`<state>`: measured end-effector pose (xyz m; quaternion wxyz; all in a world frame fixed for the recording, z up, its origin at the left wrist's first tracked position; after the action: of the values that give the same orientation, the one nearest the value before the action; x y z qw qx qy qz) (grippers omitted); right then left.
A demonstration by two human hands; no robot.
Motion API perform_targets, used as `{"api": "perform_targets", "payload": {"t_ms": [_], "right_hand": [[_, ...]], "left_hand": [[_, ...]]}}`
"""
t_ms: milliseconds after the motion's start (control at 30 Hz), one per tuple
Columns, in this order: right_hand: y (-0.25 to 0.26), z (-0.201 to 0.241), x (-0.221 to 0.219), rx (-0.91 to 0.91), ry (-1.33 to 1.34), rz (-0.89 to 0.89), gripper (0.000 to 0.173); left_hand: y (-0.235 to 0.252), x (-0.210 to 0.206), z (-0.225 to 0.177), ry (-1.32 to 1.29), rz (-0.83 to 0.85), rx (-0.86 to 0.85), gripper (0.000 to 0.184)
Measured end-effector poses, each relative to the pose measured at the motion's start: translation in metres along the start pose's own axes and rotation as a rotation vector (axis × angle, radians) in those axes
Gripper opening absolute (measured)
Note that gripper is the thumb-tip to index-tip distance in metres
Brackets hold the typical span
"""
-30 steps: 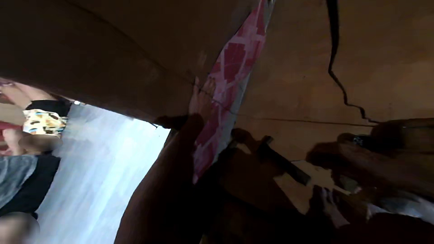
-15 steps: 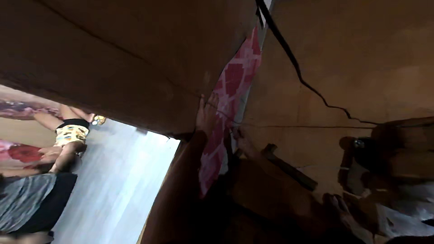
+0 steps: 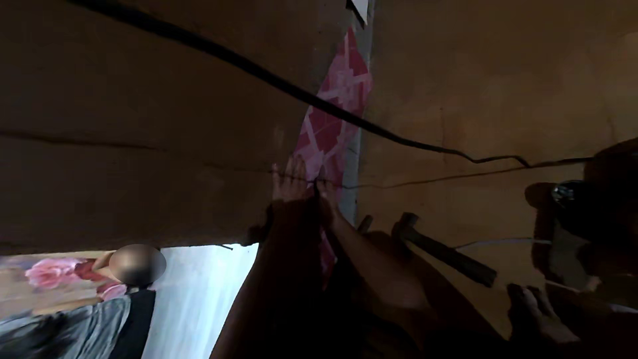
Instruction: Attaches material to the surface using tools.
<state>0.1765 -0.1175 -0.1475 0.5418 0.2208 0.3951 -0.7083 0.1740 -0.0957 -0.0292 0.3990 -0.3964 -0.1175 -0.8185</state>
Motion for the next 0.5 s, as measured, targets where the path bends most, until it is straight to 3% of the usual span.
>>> {"api": "perform_targets", "payload": {"t_ms": [67,133,233,300,367,433,500], "right_hand": [[0.000,0.011,-0.007,0.021,-0.089,-0.004,0.051],[0.004,0.020,-0.018,0.065,-0.339,-0.029,0.050],[0.016,0.040,-0.026,-0.029,-0.225,-0.088,0.050],[0.029,0.044,-0.027,-0.040,-0.109,-0.177,0.049],[0.047,0.039,-0.031,0.012,-0.180,-0.222,0.052],[0.054,0.039,-0.034,0.053,-0.270,-0.246,0.051],[0.056,0.040,-0.033,0.075,-0.178,-0.257,0.051]], "left_hand": [[-0.001,0.002,0.000,0.000,-0.006,-0.001,0.051],[-0.005,0.012,-0.001,-0.033,0.029,0.025,0.053],[-0.017,0.035,-0.014,-0.148,0.218,0.162,0.061],[-0.036,0.045,-0.033,-0.149,0.159,0.148,0.055],[-0.059,0.042,-0.052,-0.162,0.154,0.095,0.055],[-0.079,0.030,-0.063,-0.199,0.139,0.043,0.057],[-0.091,0.008,-0.067,-0.251,0.189,0.027,0.055]]}}
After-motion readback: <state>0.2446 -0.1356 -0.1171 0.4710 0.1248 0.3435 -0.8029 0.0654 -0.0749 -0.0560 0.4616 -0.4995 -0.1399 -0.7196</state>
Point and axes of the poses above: each hand's wrist, its own y-axis towards the middle knuckle, its own x-axis out of the back of the hand, z = x × y, the point moved 7 cm from there along y, towards the middle knuckle, and after that the axes turned 8 degrees about -x, right-handed, at the moved point
